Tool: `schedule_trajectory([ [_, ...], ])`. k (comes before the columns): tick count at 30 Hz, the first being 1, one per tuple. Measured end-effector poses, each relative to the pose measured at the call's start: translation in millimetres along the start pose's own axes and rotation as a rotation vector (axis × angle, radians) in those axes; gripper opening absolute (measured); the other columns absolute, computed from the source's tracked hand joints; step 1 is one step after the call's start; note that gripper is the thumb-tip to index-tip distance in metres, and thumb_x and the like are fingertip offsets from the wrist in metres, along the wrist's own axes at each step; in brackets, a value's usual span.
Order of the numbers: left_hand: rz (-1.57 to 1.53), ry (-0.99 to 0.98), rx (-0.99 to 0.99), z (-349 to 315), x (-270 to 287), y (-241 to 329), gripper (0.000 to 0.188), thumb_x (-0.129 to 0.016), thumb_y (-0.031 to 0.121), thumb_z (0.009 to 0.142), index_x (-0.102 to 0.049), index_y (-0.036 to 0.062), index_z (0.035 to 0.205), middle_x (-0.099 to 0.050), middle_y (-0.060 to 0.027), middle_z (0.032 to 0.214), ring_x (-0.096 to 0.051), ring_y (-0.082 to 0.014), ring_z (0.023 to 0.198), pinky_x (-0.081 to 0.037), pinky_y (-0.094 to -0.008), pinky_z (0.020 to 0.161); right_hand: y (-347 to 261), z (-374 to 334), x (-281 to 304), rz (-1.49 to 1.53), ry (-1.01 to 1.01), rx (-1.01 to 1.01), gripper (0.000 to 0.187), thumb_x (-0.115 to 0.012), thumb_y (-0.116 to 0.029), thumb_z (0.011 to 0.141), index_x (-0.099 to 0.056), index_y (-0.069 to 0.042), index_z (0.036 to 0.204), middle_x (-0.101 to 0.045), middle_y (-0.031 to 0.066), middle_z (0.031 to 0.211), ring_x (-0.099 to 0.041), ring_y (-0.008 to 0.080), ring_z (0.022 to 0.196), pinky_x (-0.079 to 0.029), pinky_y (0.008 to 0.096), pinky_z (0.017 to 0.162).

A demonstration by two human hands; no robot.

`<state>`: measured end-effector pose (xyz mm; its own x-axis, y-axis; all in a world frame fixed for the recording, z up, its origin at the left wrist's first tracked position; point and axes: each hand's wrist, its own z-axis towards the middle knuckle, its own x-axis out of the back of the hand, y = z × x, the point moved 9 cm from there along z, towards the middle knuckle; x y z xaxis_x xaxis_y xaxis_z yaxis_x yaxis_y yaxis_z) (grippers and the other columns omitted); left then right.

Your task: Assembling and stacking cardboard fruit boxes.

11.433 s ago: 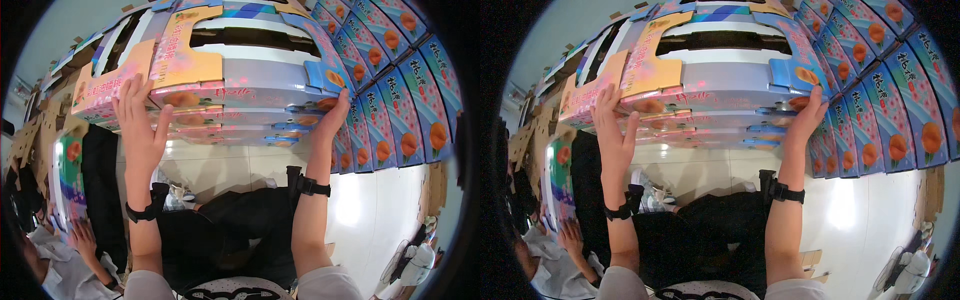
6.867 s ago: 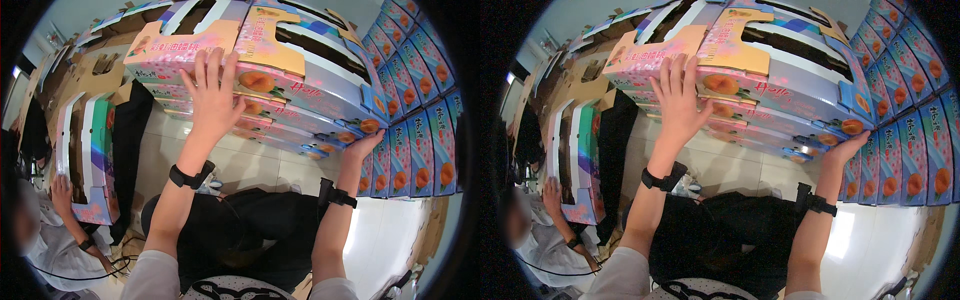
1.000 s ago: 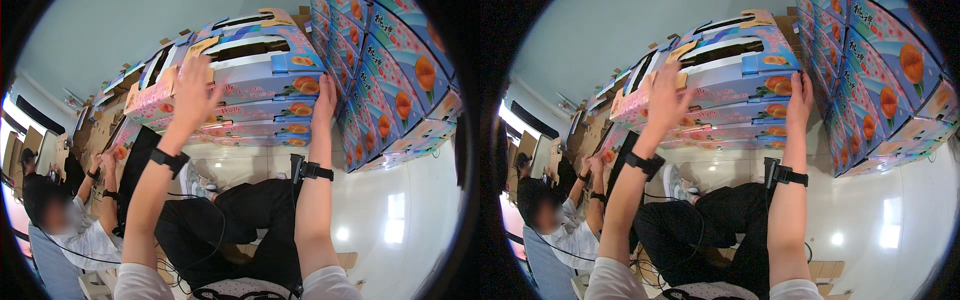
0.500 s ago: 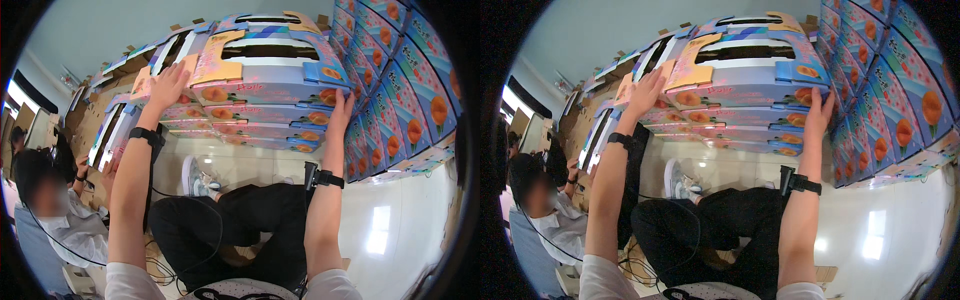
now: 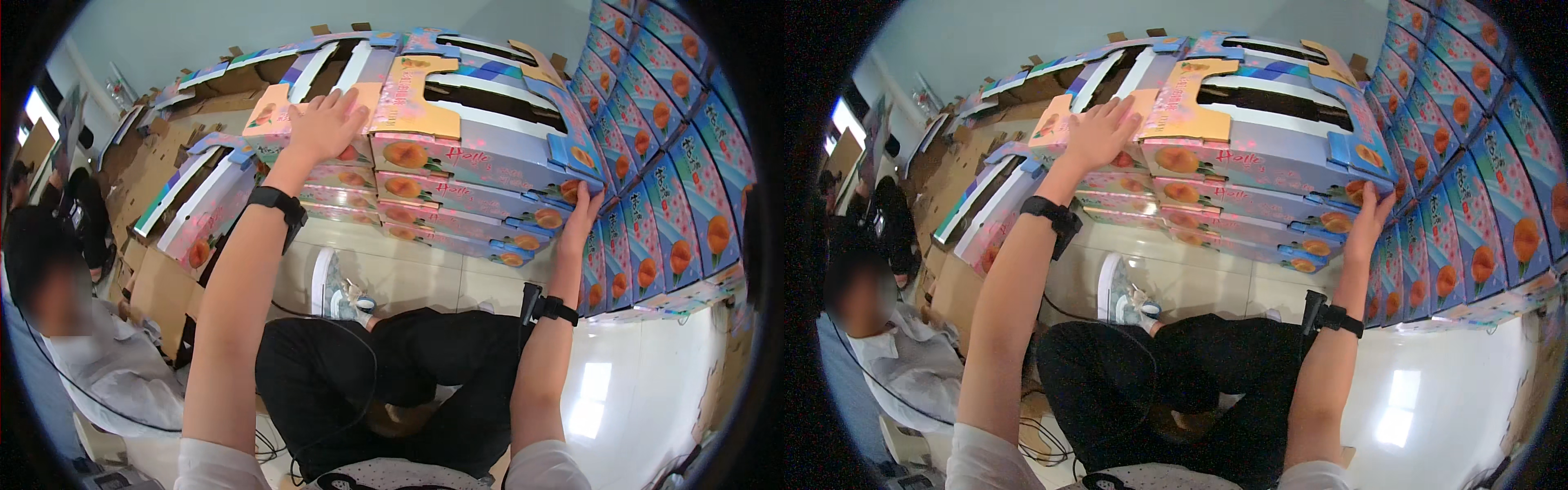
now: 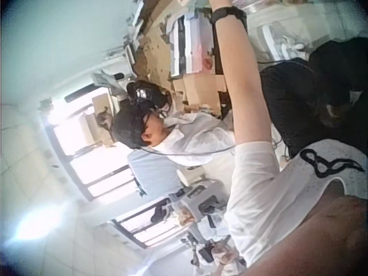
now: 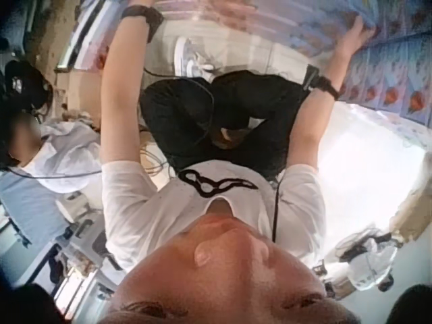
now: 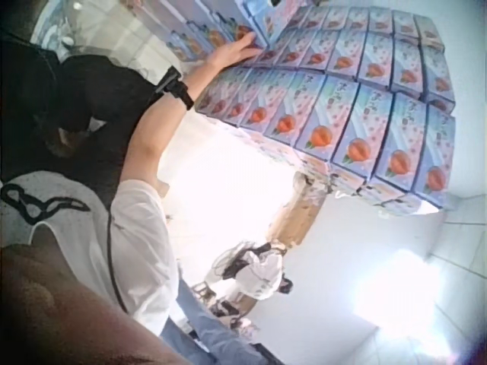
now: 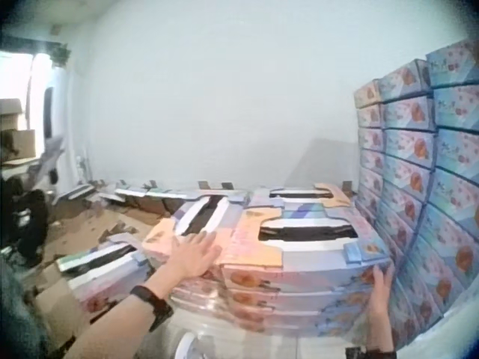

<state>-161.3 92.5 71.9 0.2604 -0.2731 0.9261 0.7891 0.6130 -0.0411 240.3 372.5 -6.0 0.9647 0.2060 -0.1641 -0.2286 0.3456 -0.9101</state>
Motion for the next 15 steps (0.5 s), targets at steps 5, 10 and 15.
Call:
schedule_trajectory([
  [5,-0.057,-0.013,-0.021,3.0,-4.6,3.1,0.066,-0.038,0.056,0.1,-0.039,0.0205,0.156,-0.044,-0.0128,0.158,-0.043,-0.0362,0.144,-0.02,-0.082,0.109,11.4,7.0,10.5,0.006,0.01,-0.004,0.085,-0.06,-0.043,0.101,-0.02,0.001,0.162,-0.033,0.0175,0.162,-0.032,0.0289,0.149,-0.023,0.0378,0.121],
  [10,-0.03,-0.027,-0.039,1.5,-6.2,2.7,0.066,-0.037,0.055,0.1,-0.039,0.02,0.157,-0.043,-0.0138,0.159,-0.041,-0.0369,0.145,-0.019,-0.0817,0.109,-2.0,-5.2,-0.4,0.021,0.027,-0.05,0.087,-0.061,-0.042,0.101,-0.018,0.001,0.163,-0.03,0.0172,0.163,-0.031,0.0284,0.15,-0.022,0.0376,0.122],
  [15,-0.092,0.006,-0.001,0.3,1.5,4.1,0.065,-0.038,0.054,0.101,-0.039,0.0197,0.156,-0.042,-0.0154,0.16,-0.041,-0.0375,0.145,-0.019,-0.0817,0.109,5.6,2.5,6.7,-0.008,0.08,0.052,0.08,-0.059,-0.041,0.102,-0.025,0.004,0.159,-0.036,0.0167,0.16,-0.034,0.0273,0.147,-0.023,0.0365,0.121],
])
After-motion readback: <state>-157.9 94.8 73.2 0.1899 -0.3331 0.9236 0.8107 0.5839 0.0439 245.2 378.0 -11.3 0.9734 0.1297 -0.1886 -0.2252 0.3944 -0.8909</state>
